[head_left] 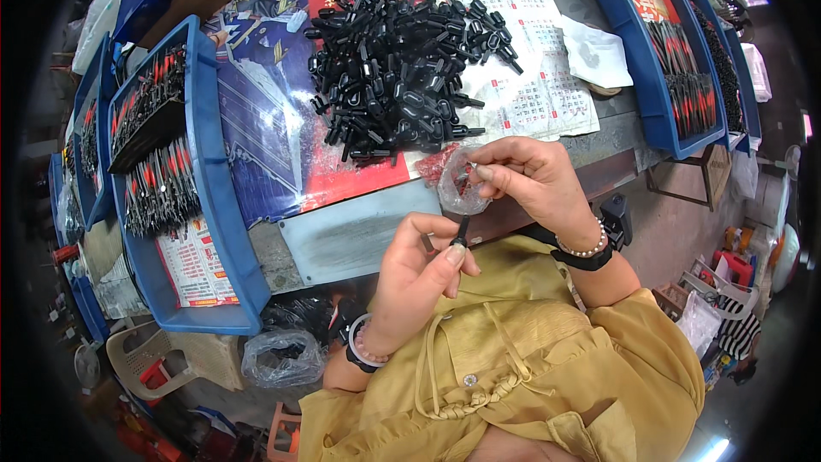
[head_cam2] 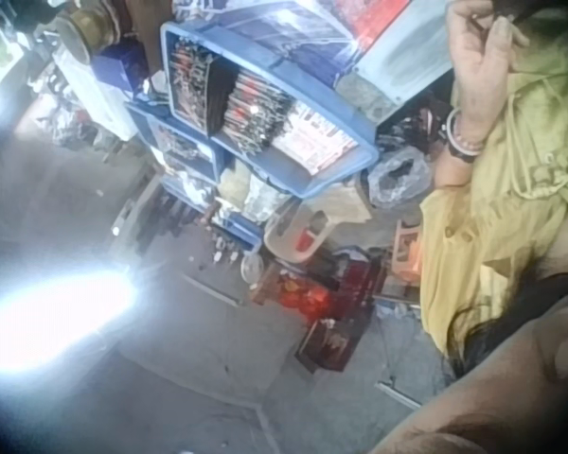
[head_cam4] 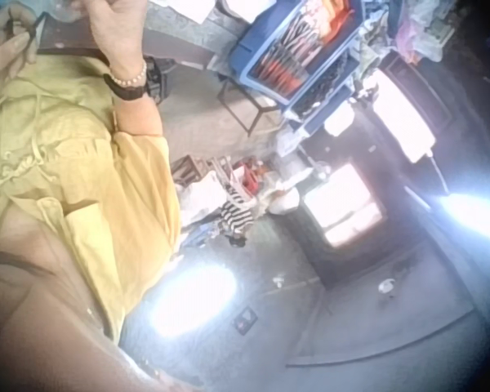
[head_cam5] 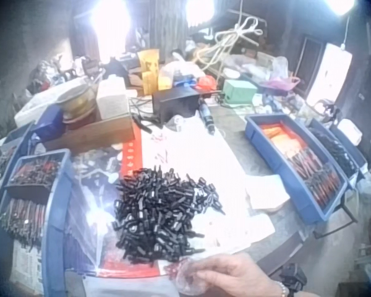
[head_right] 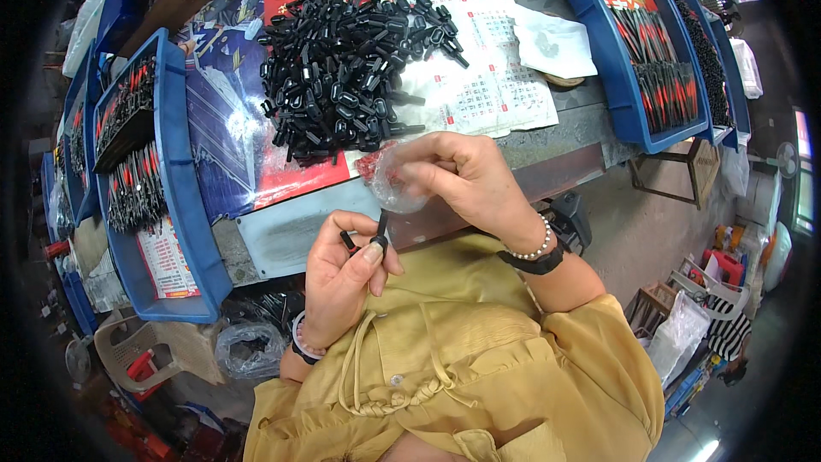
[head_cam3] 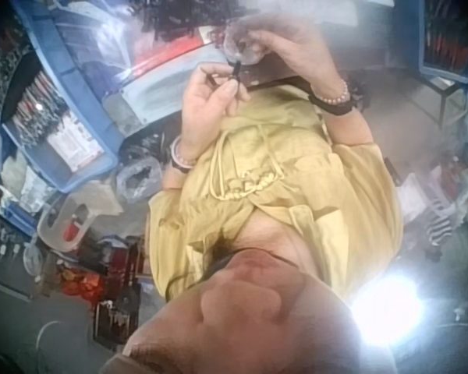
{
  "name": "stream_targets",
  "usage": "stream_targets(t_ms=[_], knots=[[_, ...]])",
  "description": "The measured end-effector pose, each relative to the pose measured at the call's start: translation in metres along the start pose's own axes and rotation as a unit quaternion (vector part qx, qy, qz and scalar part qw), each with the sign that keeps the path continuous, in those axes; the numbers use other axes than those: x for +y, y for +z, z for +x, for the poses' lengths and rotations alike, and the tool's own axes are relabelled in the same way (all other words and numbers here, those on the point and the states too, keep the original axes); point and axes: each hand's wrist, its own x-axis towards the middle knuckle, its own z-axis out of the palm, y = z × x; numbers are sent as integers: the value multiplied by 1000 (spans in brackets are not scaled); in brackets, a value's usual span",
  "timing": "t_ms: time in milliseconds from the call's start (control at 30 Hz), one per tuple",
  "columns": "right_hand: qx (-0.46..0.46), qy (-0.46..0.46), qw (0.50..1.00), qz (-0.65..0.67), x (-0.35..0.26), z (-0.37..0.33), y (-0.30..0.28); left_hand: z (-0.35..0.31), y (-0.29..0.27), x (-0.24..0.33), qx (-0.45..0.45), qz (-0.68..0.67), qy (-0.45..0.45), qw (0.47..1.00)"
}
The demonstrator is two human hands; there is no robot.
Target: The person repeatedly picks small black plastic key parts from a pile on the table, inserts a small red component into each, and places the assembled pieces back into the pile. The process is continuous and repetitive throughout the clip.
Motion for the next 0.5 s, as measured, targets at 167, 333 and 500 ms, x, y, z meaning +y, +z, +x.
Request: stream_targets(t_ms=[167, 333, 500], knots=[[-13, 15, 999, -43, 6, 1, -2, 1, -1, 0, 2, 1, -8, 1000], [-33, 63, 995, 65, 4, -6, 5, 1, 0, 0, 4, -4, -12, 1000], [-72, 123, 977, 156, -3, -12, 16, 1, 4, 1, 32, 20, -1, 999]])
